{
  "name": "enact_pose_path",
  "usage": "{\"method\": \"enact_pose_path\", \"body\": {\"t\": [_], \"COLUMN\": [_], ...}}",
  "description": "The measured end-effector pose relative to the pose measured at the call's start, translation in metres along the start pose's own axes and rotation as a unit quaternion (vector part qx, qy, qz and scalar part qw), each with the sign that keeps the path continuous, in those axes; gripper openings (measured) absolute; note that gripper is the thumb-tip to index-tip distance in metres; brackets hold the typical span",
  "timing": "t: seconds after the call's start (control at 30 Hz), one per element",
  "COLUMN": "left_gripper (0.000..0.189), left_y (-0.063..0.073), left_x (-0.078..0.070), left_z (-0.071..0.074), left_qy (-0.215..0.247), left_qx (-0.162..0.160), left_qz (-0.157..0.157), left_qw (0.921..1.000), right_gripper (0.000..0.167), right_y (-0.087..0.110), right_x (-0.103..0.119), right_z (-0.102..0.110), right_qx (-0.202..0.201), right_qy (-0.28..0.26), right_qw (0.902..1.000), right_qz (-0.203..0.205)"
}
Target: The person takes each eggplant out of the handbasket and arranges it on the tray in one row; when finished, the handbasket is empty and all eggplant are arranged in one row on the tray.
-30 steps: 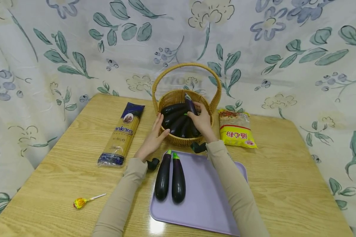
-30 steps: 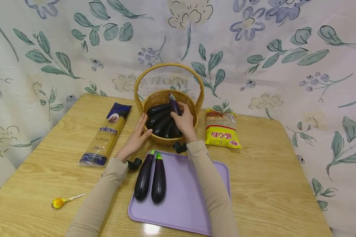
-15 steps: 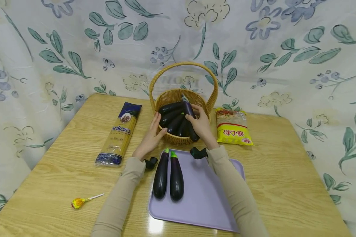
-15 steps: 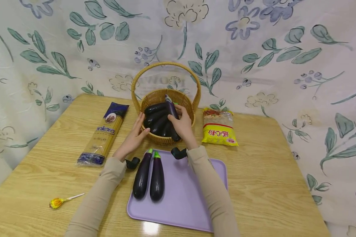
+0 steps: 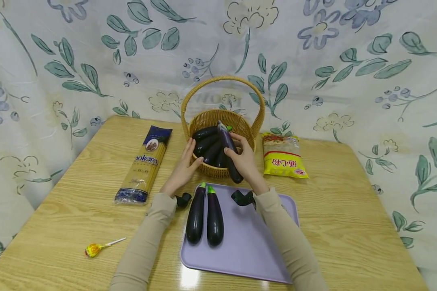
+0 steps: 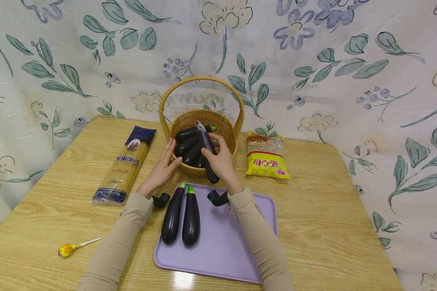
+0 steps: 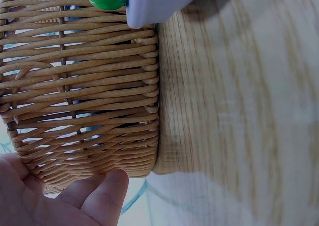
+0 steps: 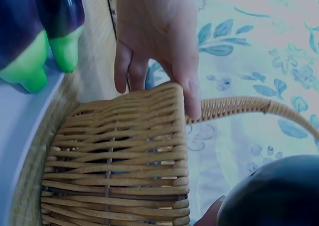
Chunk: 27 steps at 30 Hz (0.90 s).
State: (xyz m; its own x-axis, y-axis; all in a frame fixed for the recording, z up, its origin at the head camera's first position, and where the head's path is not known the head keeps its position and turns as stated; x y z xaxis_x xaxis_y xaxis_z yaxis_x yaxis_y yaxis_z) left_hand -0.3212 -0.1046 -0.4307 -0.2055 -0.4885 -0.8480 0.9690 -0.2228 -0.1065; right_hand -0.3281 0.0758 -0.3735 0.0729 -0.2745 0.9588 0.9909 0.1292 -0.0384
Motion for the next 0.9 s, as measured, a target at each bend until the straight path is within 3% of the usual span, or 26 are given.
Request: {"method": "enact_pose_path", "body": {"t": [0.23, 0.47, 0.9], "left_gripper": [0.072, 0.072, 0.072], "left_y": [0.0, 0.001, 0.002], "left_x": [0.001, -0.001, -0.002], "left_z": [0.0, 0.002, 0.0], "left_qy": [-0.002, -0.004, 0.002], "left_qx": [0.0, -0.001, 0.006], "left_qz": [-0.001, 0.001, 0.004], "left_qw": [1.0, 1.0, 1.0], "right_gripper": [0.051, 0.051, 0.052], "right_y": [0.012, 0.027, 0.059], "right_x": [0.004, 0.005, -0.006], "right_z": [-0.001, -0.002, 0.001], "right_qx": [0.0, -0.001, 0.012], "right_qy": [-0.013, 0.007, 0.011], "right_qw": [0.9996, 0.9992, 0.9985], "right_qz": [0.025, 0.041, 0.053]}}
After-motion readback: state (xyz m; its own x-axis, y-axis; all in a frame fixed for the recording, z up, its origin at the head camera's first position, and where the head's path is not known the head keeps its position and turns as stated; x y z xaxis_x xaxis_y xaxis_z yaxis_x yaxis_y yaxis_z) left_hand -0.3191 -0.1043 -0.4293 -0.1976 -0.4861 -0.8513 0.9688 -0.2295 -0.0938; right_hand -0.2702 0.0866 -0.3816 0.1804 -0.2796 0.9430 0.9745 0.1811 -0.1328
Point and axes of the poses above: each hand's wrist, its own y-axis away from the middle knuckle, its own z-axis out of the back of the hand, x = y × z, the point moved 10 cm from there along -y, towards the middle knuckle
